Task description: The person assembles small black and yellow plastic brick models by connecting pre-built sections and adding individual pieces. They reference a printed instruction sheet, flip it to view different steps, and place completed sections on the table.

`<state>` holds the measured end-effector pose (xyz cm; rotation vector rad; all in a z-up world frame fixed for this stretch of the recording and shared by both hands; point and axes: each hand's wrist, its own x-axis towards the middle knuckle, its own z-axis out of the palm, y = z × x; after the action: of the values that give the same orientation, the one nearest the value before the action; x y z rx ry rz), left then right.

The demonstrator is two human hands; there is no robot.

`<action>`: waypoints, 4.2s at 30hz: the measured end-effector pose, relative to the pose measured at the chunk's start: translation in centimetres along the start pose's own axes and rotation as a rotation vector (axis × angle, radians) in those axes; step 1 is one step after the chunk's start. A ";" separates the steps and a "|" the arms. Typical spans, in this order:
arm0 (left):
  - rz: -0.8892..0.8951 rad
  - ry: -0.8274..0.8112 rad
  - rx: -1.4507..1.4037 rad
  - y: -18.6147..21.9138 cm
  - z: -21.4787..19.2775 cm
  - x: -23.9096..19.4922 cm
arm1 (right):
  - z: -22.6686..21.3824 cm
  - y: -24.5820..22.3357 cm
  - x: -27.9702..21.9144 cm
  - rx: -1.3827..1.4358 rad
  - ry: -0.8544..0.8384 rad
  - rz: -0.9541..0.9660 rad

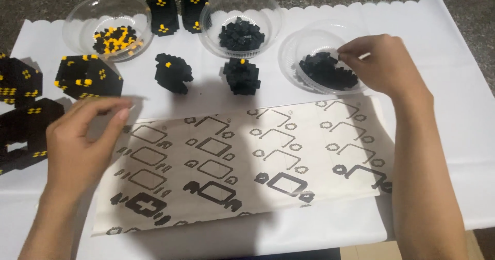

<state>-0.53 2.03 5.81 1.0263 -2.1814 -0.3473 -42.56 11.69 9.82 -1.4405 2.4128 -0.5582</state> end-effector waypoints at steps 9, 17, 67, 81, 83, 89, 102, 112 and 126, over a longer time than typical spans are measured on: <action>0.208 0.034 -0.220 2.5 2.1 3.5 | 4.2 3.2 4.1 -0.197 0.020 -0.101; 0.275 0.094 -0.172 -0.1 3.3 3.0 | 5.1 5.3 4.9 -0.322 0.053 -0.324; -0.092 -0.296 -0.719 3.6 4.2 0.1 | 14.0 -13.2 -9.3 1.443 -0.306 0.205; -0.532 -0.268 -1.252 3.2 3.6 1.1 | 10.1 -14.6 -9.4 1.325 -0.380 0.444; -0.561 -0.248 -1.259 3.4 3.8 1.0 | 10.1 -14.8 -9.5 1.300 -0.335 0.491; -0.539 -0.259 -1.226 4.9 4.0 0.2 | 11.1 -14.0 -10.0 1.296 -0.218 0.518; -0.450 -0.210 -1.296 5.9 3.1 -0.6 | 11.8 -13.8 -10.9 1.183 -0.105 0.414; -0.438 -0.164 -1.208 6.3 3.0 -0.7 | 12.1 -13.8 -11.1 1.152 -0.081 0.373; -0.513 -0.184 -1.239 6.4 3.1 -0.6 | 12.5 -13.2 -11.2 1.220 -0.073 0.280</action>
<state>-6.06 6.49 6.48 0.7570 -1.3046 -1.7813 -21.83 13.58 5.15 -0.5483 1.5480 -1.4776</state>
